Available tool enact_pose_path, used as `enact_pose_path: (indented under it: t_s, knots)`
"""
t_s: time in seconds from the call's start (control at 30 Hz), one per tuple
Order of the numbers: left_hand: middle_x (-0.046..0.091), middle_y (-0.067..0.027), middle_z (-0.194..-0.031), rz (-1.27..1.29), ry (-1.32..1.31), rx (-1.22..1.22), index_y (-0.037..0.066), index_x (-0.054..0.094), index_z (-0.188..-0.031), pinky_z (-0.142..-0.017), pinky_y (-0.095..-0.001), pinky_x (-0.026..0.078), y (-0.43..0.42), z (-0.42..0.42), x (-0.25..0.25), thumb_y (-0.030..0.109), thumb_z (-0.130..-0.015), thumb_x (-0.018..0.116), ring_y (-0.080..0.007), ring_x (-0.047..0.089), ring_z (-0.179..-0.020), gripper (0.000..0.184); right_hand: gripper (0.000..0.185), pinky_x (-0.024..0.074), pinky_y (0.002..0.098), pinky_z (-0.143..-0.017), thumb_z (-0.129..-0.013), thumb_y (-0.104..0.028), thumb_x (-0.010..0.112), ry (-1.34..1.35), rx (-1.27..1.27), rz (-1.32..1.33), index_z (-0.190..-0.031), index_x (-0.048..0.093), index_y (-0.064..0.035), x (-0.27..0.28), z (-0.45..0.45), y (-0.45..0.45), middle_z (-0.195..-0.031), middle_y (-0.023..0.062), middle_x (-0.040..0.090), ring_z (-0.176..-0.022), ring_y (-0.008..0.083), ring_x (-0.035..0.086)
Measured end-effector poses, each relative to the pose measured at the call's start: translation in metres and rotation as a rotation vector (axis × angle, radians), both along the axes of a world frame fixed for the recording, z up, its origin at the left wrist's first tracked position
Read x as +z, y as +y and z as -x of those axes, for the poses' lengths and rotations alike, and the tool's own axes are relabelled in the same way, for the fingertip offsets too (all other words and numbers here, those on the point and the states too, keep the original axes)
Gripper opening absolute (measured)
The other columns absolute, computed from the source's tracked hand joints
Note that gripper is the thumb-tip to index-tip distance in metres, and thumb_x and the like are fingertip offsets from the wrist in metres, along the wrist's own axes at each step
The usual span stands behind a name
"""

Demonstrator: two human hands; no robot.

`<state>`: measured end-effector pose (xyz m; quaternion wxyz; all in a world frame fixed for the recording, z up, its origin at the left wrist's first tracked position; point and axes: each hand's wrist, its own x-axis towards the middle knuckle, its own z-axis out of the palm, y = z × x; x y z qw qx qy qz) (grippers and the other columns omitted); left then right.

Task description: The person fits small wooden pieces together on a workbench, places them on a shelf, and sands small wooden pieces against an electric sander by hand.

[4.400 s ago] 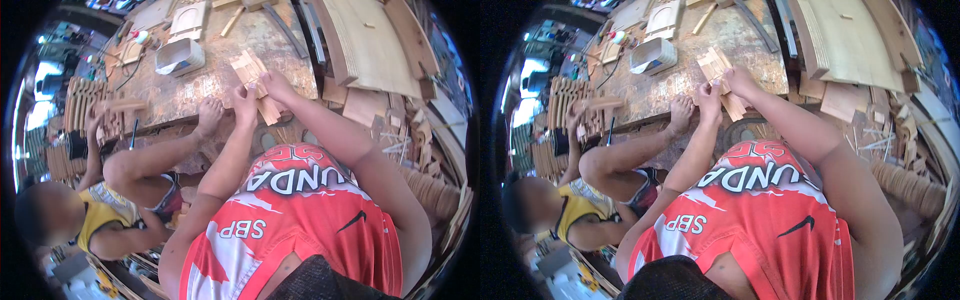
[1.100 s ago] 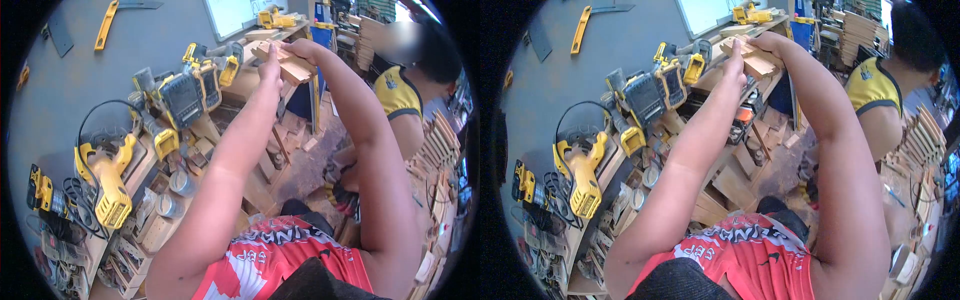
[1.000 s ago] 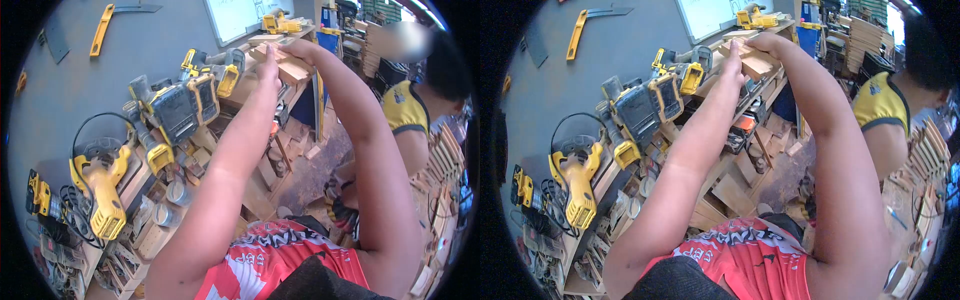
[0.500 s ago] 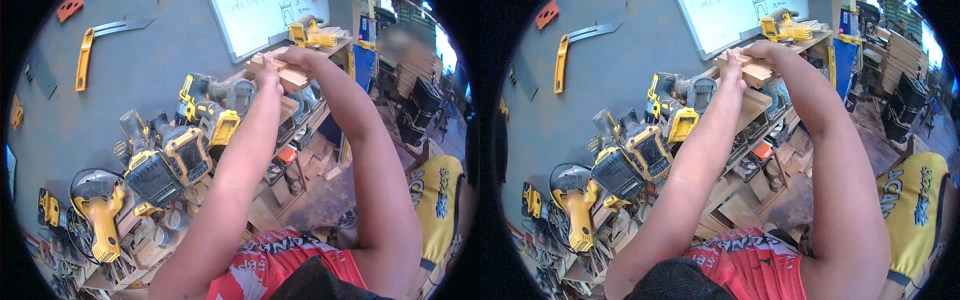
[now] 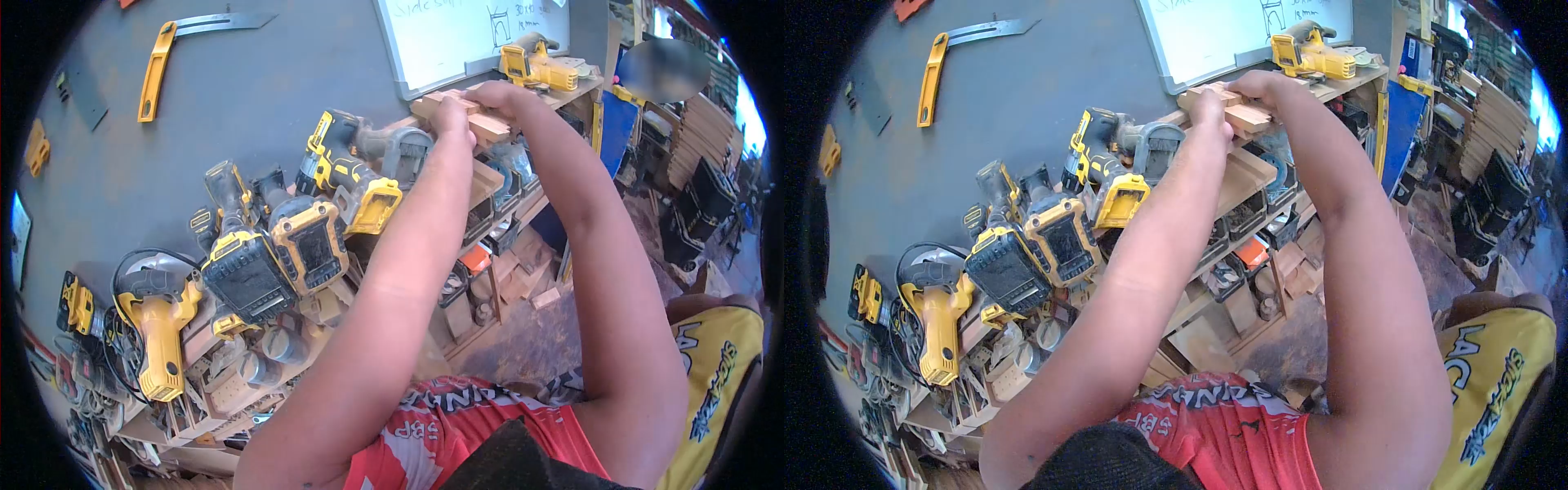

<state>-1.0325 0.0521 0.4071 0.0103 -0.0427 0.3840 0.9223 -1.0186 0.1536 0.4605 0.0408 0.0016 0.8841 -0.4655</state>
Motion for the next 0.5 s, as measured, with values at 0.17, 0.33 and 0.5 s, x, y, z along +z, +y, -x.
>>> enact_pose_path:
  t_s: [0.17,0.33,0.5]
  knots:
    - [0.057,-0.0184,-0.121,0.154,-0.030,0.126,-0.003,0.042,-0.132,-0.080,-0.0356,0.055,0.006,0.003,-0.005,0.023,-0.092,0.047,-0.0270,0.063,-0.100,0.048,0.052,0.0502,0.0378,-0.077,-0.088,-0.042,0.063,0.053,0.036,-0.025,-0.112,0.063,0.0042,-0.012,0.030,0.012,-0.107,0.0125,0.061,-0.088,0.0220,0.061]
    - [0.055,-0.0213,-0.123,0.223,-0.017,0.180,-0.010,0.040,-0.130,-0.079,-0.0355,0.054,0.008,0.012,-0.011,0.024,-0.092,0.048,-0.0280,0.063,-0.102,0.051,0.052,0.0522,0.0402,-0.078,-0.089,-0.039,0.063,0.012,0.084,0.181,-0.113,0.060,0.0073,-0.019,0.033,0.015,-0.111,0.0158,0.061,-0.092,0.0240,0.062]
    - [0.054,-0.0258,-0.125,0.364,0.020,0.142,-0.012,0.035,-0.128,-0.080,-0.0377,0.054,0.007,0.025,-0.020,0.020,-0.092,0.048,-0.0294,0.062,-0.106,0.050,0.041,0.0502,0.0433,-0.081,-0.092,-0.032,0.057,0.034,0.034,0.041,-0.114,0.060,0.0031,-0.023,0.047,0.014,-0.110,0.0136,0.061,-0.094,0.0233,0.060]
